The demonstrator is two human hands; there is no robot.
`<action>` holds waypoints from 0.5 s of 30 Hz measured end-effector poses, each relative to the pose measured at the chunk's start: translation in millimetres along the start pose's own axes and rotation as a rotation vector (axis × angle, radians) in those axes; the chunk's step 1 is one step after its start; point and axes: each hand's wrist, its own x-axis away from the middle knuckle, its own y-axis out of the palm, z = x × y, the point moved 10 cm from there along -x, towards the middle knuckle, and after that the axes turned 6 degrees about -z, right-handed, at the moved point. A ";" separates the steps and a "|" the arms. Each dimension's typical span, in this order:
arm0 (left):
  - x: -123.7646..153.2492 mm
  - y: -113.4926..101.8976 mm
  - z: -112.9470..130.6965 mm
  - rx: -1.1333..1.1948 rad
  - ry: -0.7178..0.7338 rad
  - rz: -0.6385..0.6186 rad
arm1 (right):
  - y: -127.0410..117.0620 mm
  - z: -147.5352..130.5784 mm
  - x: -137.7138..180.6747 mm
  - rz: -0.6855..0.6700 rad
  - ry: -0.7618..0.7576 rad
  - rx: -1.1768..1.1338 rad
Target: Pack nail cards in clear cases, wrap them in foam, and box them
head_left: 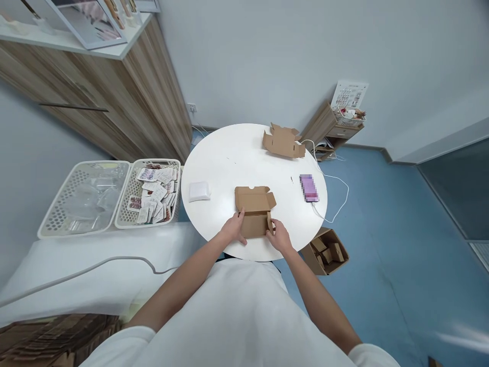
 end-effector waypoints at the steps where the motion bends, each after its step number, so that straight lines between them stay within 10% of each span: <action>1: 0.5 0.4 -0.2 0.019 -0.001 0.007 | 2.5 -2.4 -0.7 -0.007 0.007 0.006; 15: 3.1 7.5 -2.6 0.043 0.020 -0.036 | 7.2 36.2 -29.0 -0.084 0.242 0.215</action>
